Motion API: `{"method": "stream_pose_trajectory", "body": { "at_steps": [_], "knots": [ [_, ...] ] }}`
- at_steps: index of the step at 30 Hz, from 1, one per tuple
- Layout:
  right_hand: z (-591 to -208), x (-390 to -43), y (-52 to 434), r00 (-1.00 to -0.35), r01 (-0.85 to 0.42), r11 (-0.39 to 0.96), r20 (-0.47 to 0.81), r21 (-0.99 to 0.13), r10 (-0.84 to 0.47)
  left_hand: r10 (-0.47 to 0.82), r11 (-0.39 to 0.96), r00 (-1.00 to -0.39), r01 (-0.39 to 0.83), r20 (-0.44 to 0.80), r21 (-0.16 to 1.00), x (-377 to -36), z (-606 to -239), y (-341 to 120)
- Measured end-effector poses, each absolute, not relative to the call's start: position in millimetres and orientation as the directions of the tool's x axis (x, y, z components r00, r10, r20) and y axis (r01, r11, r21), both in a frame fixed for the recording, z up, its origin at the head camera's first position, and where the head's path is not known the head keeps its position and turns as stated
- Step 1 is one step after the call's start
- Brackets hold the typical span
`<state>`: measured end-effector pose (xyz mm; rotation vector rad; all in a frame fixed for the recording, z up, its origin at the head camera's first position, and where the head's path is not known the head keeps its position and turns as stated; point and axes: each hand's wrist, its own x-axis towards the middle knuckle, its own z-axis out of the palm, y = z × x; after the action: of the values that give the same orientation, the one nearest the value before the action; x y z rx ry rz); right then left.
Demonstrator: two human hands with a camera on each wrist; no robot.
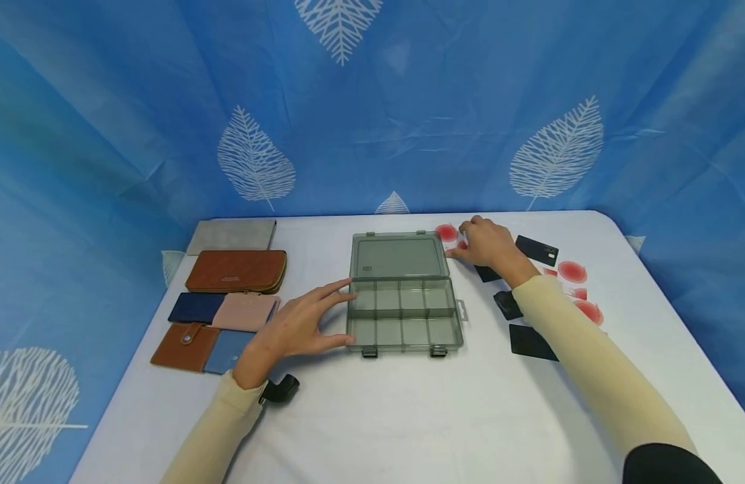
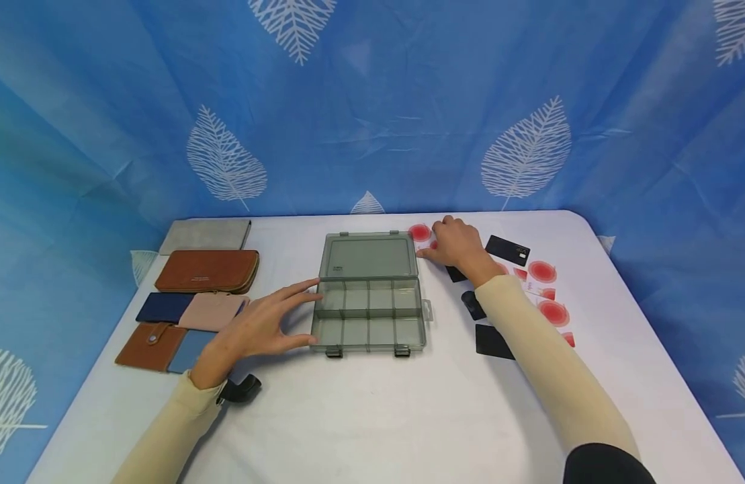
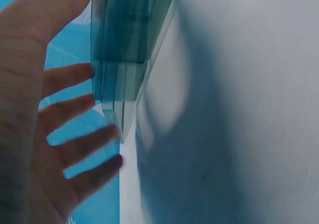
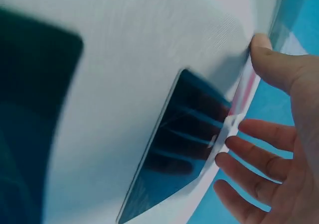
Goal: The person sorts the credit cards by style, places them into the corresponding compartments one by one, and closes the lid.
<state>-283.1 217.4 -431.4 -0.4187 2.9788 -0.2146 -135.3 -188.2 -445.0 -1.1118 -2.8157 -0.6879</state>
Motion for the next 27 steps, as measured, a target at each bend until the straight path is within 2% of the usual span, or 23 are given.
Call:
{"method": "stream_pose_trajectory", "body": {
  "at_steps": [5, 11, 18, 23, 27],
  "knots": [
    [-431.0, -292.5, 220.2, -0.961, -0.210, 0.958, -0.138, -0.195, -0.239, 0.638, 0.640, -0.753, 0.635, 0.160, 0.433, -136.4, -447.1, -190.5],
    [-430.2, -302.8, 224.7, -0.954, -0.140, 0.922, -0.200, -0.362, -0.224, 0.637, 0.631, -0.758, 0.616, 0.139, 0.471, -137.9, -450.3, -191.6],
    [-429.4, -308.5, 226.5, -0.949, -0.040, 0.892, -0.261, -0.450, -0.175, 0.636, 0.642, -0.764, 0.603, 0.109, 0.474, -137.9, -452.9, -191.5],
    [-429.7, -303.6, 228.4, -0.974, -0.030, 0.855, -0.179, -0.518, -0.143, 0.651, 0.615, -0.750, 0.613, 0.120, 0.497, -140.6, -452.3, -194.6],
    [-430.8, -295.4, 230.5, -0.997, -0.040, 0.827, -0.035, -0.561, -0.071, 0.649, 0.611, -0.751, 0.610, 0.121, 0.504, -142.1, -452.8, -195.3]
  ]
}}
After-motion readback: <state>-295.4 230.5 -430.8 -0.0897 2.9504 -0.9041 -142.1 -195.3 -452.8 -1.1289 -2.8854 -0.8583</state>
